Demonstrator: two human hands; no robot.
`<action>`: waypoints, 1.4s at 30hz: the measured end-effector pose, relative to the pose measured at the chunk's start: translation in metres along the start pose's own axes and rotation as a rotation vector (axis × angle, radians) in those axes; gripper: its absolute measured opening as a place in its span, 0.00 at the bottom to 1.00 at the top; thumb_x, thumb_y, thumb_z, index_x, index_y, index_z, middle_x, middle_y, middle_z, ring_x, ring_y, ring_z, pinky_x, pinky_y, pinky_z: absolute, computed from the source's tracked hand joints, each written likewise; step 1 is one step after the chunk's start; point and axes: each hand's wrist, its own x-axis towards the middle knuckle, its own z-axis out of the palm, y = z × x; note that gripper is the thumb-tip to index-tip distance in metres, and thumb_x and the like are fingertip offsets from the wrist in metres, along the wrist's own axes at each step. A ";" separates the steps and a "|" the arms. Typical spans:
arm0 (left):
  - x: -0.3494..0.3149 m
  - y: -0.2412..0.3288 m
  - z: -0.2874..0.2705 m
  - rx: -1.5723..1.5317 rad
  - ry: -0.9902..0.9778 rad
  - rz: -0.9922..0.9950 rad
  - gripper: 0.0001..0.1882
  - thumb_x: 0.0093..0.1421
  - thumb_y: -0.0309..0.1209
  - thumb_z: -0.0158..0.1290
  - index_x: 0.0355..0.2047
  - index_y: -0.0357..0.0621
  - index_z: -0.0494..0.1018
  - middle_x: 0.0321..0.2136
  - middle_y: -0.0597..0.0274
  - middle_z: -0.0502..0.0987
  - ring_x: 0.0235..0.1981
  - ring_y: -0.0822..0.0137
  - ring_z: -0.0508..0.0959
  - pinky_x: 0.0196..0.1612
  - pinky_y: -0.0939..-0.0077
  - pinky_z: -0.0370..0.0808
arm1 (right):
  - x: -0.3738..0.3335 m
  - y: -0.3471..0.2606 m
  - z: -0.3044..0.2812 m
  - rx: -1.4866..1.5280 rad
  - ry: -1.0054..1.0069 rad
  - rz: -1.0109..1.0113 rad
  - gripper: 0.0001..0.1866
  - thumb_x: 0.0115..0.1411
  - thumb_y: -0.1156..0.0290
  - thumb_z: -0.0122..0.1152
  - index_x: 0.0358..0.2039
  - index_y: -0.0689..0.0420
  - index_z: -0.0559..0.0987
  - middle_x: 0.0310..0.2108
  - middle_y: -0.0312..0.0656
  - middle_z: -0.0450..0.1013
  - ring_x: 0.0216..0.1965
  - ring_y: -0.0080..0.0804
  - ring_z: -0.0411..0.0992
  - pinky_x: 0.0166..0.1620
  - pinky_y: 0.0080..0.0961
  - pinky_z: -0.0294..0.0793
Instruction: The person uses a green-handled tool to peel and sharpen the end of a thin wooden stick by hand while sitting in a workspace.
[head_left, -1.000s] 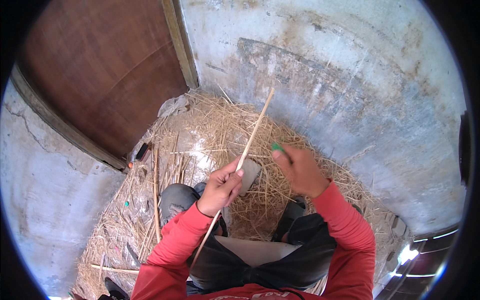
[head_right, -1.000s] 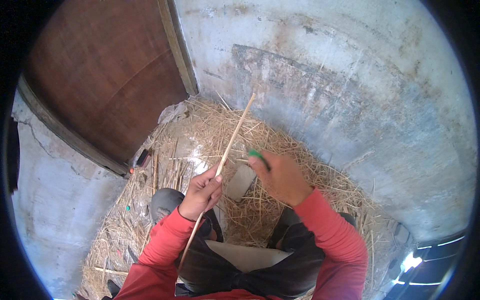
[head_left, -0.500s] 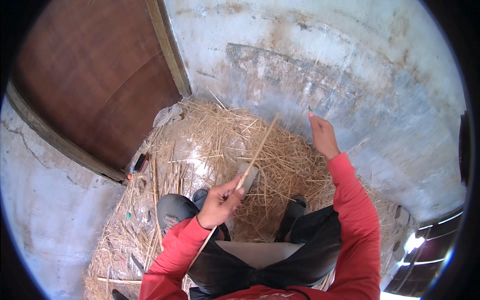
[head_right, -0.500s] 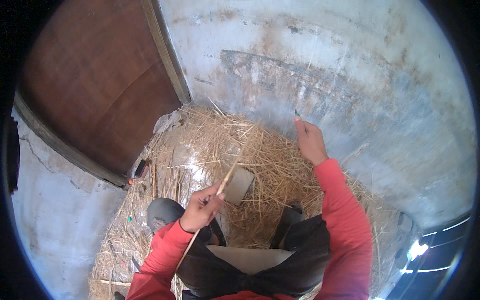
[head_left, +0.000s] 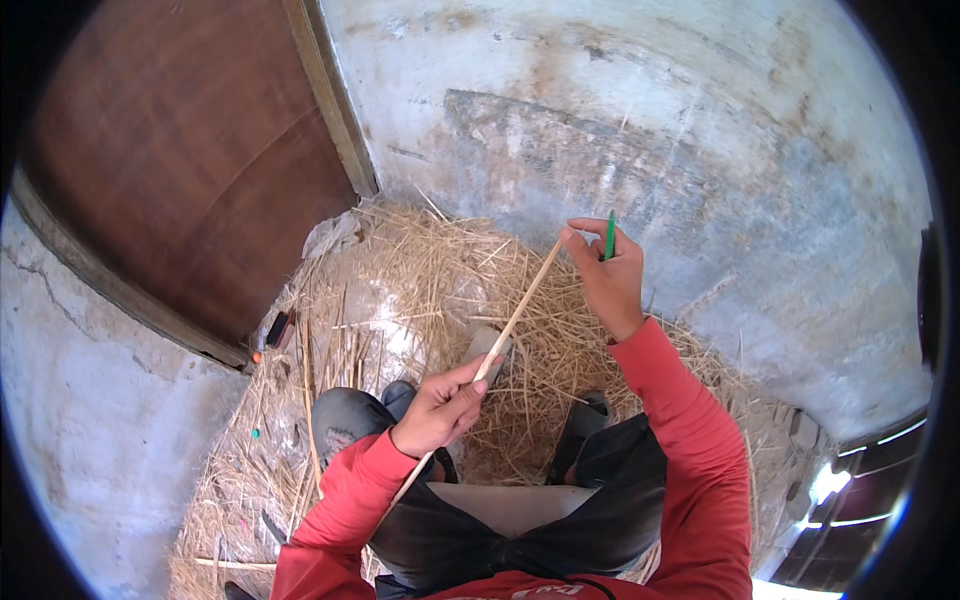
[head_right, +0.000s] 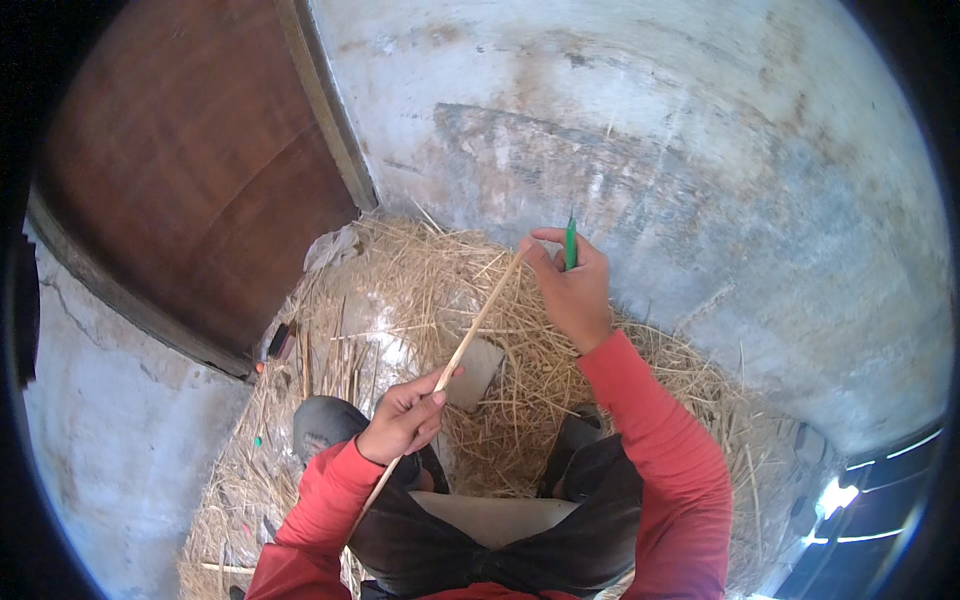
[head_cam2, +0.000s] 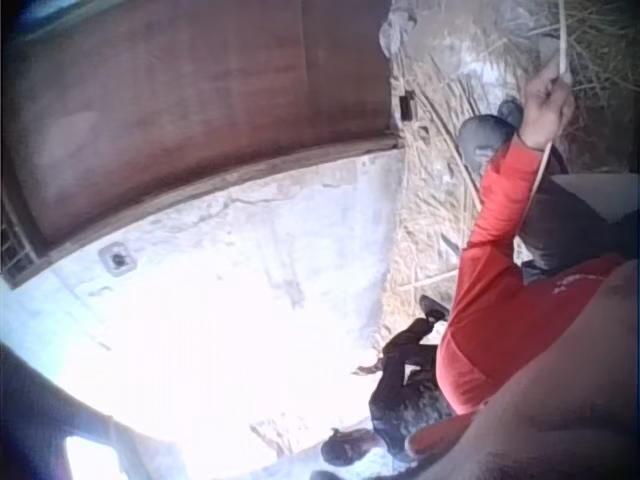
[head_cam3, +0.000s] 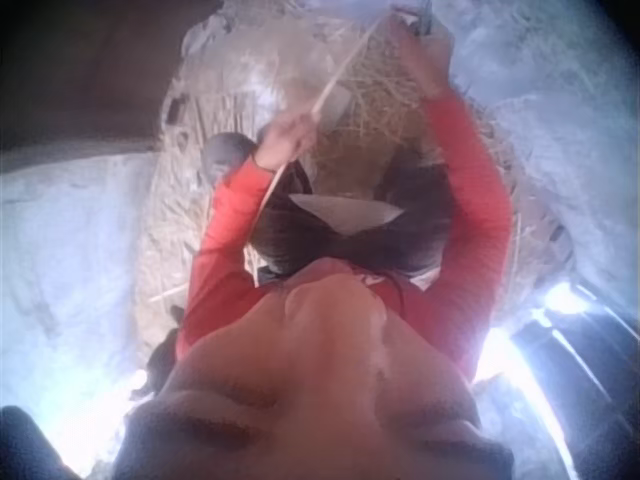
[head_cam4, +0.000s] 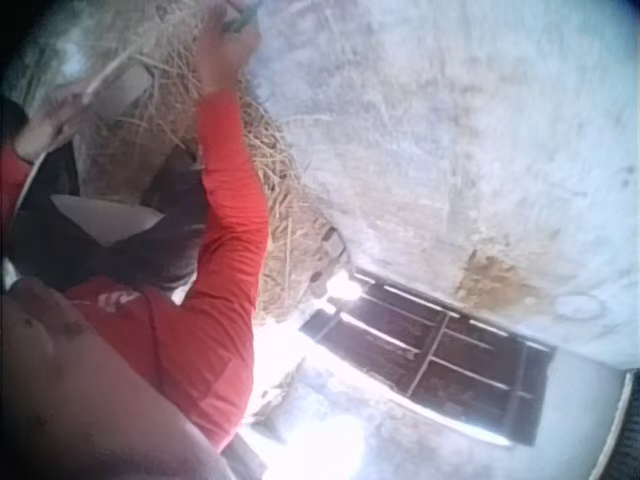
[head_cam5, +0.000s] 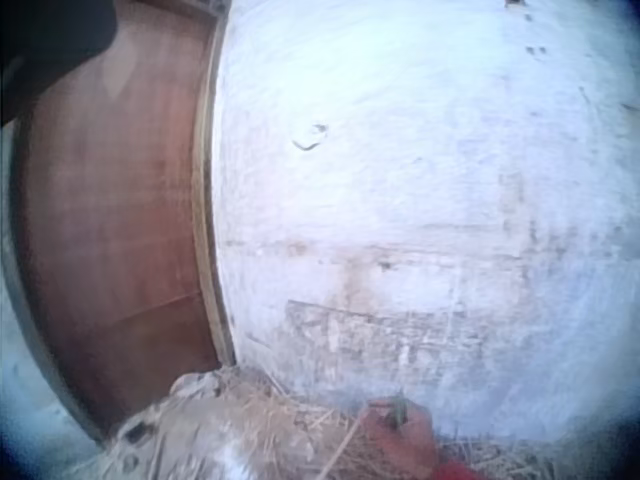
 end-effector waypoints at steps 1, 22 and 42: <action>0.000 -0.001 0.000 -0.014 -0.001 -0.004 0.25 0.75 0.34 0.43 0.70 0.44 0.59 0.13 0.77 0.57 0.11 0.83 0.56 0.16 0.85 0.54 | 0.002 0.001 0.001 -0.003 0.047 -0.046 0.14 0.62 0.63 0.70 0.39 0.62 0.83 0.15 0.25 0.62 0.17 0.12 0.56 0.22 0.19 0.52; 0.012 0.001 0.007 0.027 -0.014 0.068 0.27 0.76 0.35 0.41 0.72 0.43 0.53 0.16 0.69 0.65 0.10 0.80 0.60 0.15 0.85 0.59 | -0.008 0.006 0.003 0.082 -0.262 0.141 0.18 0.63 0.56 0.68 0.32 0.62 0.84 0.17 0.27 0.66 0.19 0.18 0.59 0.24 0.26 0.60; 0.005 -0.009 0.003 0.152 0.129 0.176 0.25 0.72 0.26 0.48 0.69 0.43 0.62 0.18 0.77 0.61 0.17 0.84 0.59 0.21 0.84 0.58 | -0.014 -0.012 -0.015 -0.487 -0.289 -0.122 0.31 0.74 0.49 0.46 0.24 0.65 0.74 0.13 0.49 0.64 0.15 0.37 0.59 0.23 0.41 0.60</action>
